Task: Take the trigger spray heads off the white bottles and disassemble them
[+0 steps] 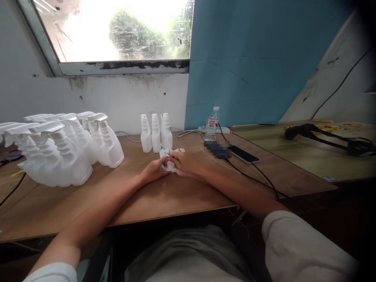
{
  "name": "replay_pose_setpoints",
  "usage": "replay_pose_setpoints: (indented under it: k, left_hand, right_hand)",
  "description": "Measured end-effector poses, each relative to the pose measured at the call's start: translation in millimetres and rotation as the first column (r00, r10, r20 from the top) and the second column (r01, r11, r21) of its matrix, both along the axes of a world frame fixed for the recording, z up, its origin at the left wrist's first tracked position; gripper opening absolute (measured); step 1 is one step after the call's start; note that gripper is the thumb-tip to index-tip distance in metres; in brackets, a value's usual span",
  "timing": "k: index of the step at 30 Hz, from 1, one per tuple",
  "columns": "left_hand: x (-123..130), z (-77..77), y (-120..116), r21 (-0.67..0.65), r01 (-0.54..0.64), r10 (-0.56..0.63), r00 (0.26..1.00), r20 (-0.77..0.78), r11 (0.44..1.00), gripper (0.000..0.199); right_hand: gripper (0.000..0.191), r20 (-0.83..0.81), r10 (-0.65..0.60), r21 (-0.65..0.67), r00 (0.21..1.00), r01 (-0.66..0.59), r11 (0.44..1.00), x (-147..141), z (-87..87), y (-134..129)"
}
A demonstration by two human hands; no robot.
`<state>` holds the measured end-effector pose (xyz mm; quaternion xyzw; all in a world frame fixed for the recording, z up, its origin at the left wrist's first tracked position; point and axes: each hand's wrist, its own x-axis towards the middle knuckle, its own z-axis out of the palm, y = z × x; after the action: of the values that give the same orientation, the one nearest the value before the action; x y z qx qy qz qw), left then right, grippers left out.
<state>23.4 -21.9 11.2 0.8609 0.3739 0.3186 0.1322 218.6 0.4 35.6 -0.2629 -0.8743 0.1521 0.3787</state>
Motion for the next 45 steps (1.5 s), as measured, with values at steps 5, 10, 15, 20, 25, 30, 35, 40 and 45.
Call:
replay_pose_setpoints:
  k: [5,10,15,20,25,30,35,40,45]
  left_hand:
    - [1.6,-1.3,2.7,-0.013,-0.016,0.017,0.999,0.050,1.000,0.032]
    - [-0.1,-2.7,6.5,-0.040,-0.046,0.050,0.991,0.124,0.998,0.038]
    - [-2.1,-0.7,4.7,-0.042,-0.044,0.052,0.978,0.200,0.998,0.044]
    - [-4.7,10.7,-4.7,0.010,-0.034,0.031,0.970,0.239,0.999,0.042]
    - [-27.3,19.7,13.6,0.058,-0.328,0.276,0.867,0.416,0.943,0.029]
    - [-55.4,9.1,61.6,-0.059,-0.628,0.565,0.651,0.507,0.776,0.054]
    - [-58.4,-1.9,94.4,-0.179,-0.611,0.618,0.653,0.437,0.771,0.075]
    - [-63.6,-2.8,101.1,-0.240,-0.625,0.663,0.640,0.388,0.743,0.041]
    - [-75.9,-7.2,96.5,-0.240,-0.703,0.723,0.545,0.424,0.670,0.036]
  right_hand:
    - [0.023,-0.044,-0.024,-0.010,0.999,0.023,1.000,-0.2,-7.3,3.7]
    - [0.027,-0.085,-0.014,0.054,0.996,0.019,0.998,13.2,-3.6,-0.3]
    - [0.061,0.284,0.026,0.472,0.959,-0.163,0.866,26.8,3.7,-2.0]
    - [0.039,0.378,-0.085,0.701,0.922,-0.225,0.677,20.0,-0.1,3.7]
    - [0.031,0.222,-0.086,0.763,0.971,-0.118,0.635,21.1,0.5,8.0]
    - [0.036,0.158,-0.056,0.763,0.986,-0.086,0.641,27.3,5.2,8.8]
    - [0.037,0.186,-0.065,0.769,0.980,-0.104,0.630,28.1,7.3,7.5]
    - [0.039,0.181,-0.024,0.780,0.983,-0.129,0.612,29.0,13.0,2.8]
    - [0.043,0.128,0.008,0.786,0.992,-0.107,0.609,31.2,18.1,-0.8]
